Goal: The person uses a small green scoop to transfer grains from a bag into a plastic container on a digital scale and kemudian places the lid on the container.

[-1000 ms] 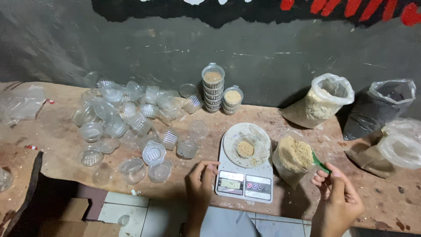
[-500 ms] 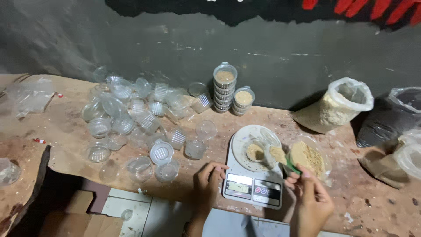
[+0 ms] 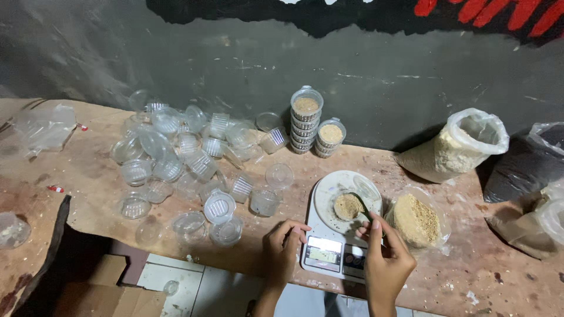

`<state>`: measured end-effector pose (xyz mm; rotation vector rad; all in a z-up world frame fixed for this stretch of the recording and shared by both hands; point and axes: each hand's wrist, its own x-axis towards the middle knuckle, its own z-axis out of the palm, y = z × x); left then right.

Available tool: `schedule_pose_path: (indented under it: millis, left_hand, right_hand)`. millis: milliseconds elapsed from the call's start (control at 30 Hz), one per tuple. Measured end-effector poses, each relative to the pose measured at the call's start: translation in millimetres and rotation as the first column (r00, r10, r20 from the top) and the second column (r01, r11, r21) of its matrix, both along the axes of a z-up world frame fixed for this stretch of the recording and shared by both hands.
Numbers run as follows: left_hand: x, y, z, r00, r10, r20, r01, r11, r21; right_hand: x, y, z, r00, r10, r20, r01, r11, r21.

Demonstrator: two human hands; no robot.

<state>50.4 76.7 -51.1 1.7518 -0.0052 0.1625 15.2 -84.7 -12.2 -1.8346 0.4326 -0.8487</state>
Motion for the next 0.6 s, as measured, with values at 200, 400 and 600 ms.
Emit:
schedule_pose_path:
  millis: [200, 400, 600]
  left_hand:
    - [0.2, -1.2, -4.4, 1.0, 0.011, 0.003, -0.011, 1.0, 0.015]
    - [0.2, -1.7, -2.6, 0.997, 0.019, -0.068, -0.017, 0.999, 0.03]
    - [0.4, -3.5, -10.7, 0.999, 0.019, -0.05, -0.017, 0.999, 0.033]
  right_hand:
    - [-6.1, -12.8, 4.9, 0.981, 0.17, 0.097, -0.126, 0.928, -0.351]
    - [-44.1, -28.0, 33.9, 0.963, -0.231, 0.138, 0.263, 0.915, -0.306]
    - [-27.3, -113.9, -29.2, 0.971, -0.224, -0.077, 0.164, 0.869, -0.467]
